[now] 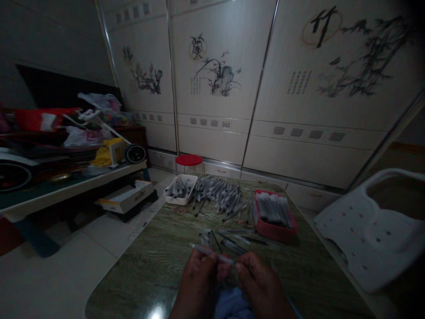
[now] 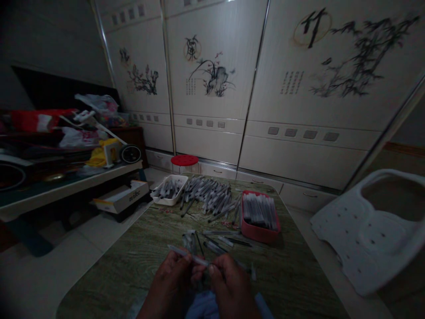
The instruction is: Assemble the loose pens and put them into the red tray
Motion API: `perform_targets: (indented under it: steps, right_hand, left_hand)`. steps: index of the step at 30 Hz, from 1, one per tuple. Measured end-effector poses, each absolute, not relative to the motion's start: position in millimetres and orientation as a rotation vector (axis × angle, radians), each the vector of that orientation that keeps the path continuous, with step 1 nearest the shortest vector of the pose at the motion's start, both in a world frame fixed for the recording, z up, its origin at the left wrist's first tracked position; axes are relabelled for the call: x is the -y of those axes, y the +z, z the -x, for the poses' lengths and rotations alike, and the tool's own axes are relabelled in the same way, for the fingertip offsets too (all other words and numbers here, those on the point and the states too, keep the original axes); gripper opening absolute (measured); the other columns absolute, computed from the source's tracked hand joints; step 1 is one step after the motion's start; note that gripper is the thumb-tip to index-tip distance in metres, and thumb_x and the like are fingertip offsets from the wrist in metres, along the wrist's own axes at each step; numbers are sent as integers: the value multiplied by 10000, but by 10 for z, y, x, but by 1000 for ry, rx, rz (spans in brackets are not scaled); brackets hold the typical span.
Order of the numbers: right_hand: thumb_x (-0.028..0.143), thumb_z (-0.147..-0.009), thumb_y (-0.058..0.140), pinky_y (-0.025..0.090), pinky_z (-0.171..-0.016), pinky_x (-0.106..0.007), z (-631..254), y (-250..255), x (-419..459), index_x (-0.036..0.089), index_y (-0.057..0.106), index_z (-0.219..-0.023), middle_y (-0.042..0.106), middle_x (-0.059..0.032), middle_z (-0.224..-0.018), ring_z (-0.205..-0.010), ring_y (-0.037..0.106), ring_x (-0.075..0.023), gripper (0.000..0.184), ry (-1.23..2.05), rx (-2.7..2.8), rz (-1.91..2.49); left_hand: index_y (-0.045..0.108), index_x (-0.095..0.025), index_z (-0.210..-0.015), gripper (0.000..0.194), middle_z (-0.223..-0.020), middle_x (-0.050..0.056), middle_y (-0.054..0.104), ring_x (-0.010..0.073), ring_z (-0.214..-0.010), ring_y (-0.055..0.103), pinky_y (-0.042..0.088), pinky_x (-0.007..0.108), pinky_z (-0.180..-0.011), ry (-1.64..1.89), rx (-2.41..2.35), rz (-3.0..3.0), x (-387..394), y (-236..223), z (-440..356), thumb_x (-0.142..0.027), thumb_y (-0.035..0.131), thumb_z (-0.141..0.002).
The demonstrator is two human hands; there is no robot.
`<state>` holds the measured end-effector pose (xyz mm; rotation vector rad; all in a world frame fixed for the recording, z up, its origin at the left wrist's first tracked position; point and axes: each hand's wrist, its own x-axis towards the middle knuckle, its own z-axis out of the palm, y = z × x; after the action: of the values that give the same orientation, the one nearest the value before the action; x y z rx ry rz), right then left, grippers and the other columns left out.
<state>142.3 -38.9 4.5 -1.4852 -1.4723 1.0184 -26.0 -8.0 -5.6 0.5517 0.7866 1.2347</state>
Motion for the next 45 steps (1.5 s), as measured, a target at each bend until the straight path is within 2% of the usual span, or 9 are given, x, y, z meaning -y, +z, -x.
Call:
perform_targets:
  steps: [6,10,16,20,25,29,33,40,45]
  right_hand:
    - [762,-1010,407,372,-575,-292,-1291,0,394,242,538,-715,525,30,-629,-597,511,-160,612,1013,1300,1488]
    - [798,-1001,370,350,-530,-286,-1324,18,381,231,595,-725,514,34,-557,-527,490,-152,669,1146,1231,1494]
    - [714,-951,592,457,-662,-293,-1454,30,349,214,673,-1016,675,-10,-820,-748,622,-196,510,1063,1338,1383]
    - [711,-989,527,433,-616,-283,-1424,-2,364,216,643,-910,627,6,-744,-679,589,-178,514,1080,1426,1373]
    - [816,-969,433,348,-535,-270,-1325,3,413,236,563,-745,515,42,-587,-553,474,-147,635,1183,1253,1429]
    - [825,-974,399,366,-558,-282,-1349,63,401,230,605,-779,521,40,-603,-563,489,-155,660,1187,1230,1467]
    - [817,-922,544,407,-616,-284,-1404,99,376,216,634,-928,566,33,-725,-674,545,-173,607,1110,1349,1397]
    - [841,-962,397,364,-551,-284,-1335,124,424,237,557,-710,506,42,-585,-538,477,-147,674,1145,1274,1478]
    - [803,-957,486,378,-563,-274,-1351,112,416,222,630,-827,543,37,-655,-586,516,-151,613,1092,1347,1407]
  left_hand:
    - [620,-210,-905,307,-801,43,787,174,-698,725,552,290,-709,1232,-771,-582,131,21,247,-384,858,-821]
    - [620,-211,-893,325,-829,53,795,184,-723,737,560,297,-717,1227,-770,-542,95,45,255,-385,877,-799]
    - [641,-189,-905,359,-909,83,807,185,-767,745,566,300,-747,1261,-820,-518,51,56,283,-391,904,-766]
    - [624,-209,-910,364,-822,42,786,172,-689,719,540,279,-682,1217,-793,-533,102,36,268,-421,889,-780]
    - [614,-209,-911,366,-883,71,809,196,-750,753,557,301,-735,1189,-805,-551,113,53,264,-403,891,-770]
    - [608,-207,-898,368,-873,72,809,192,-751,750,557,299,-737,1209,-815,-541,99,72,268,-401,893,-767]
    - [607,-210,-915,320,-866,58,800,181,-743,743,550,291,-726,1223,-770,-540,110,59,264,-387,857,-821]
    - [601,-209,-932,354,-874,63,807,181,-752,749,563,298,-746,1194,-777,-541,98,12,261,-380,881,-802]
    - [600,-212,-910,391,-848,60,807,179,-727,741,548,281,-703,1215,-776,-515,85,36,269,-395,908,-754]
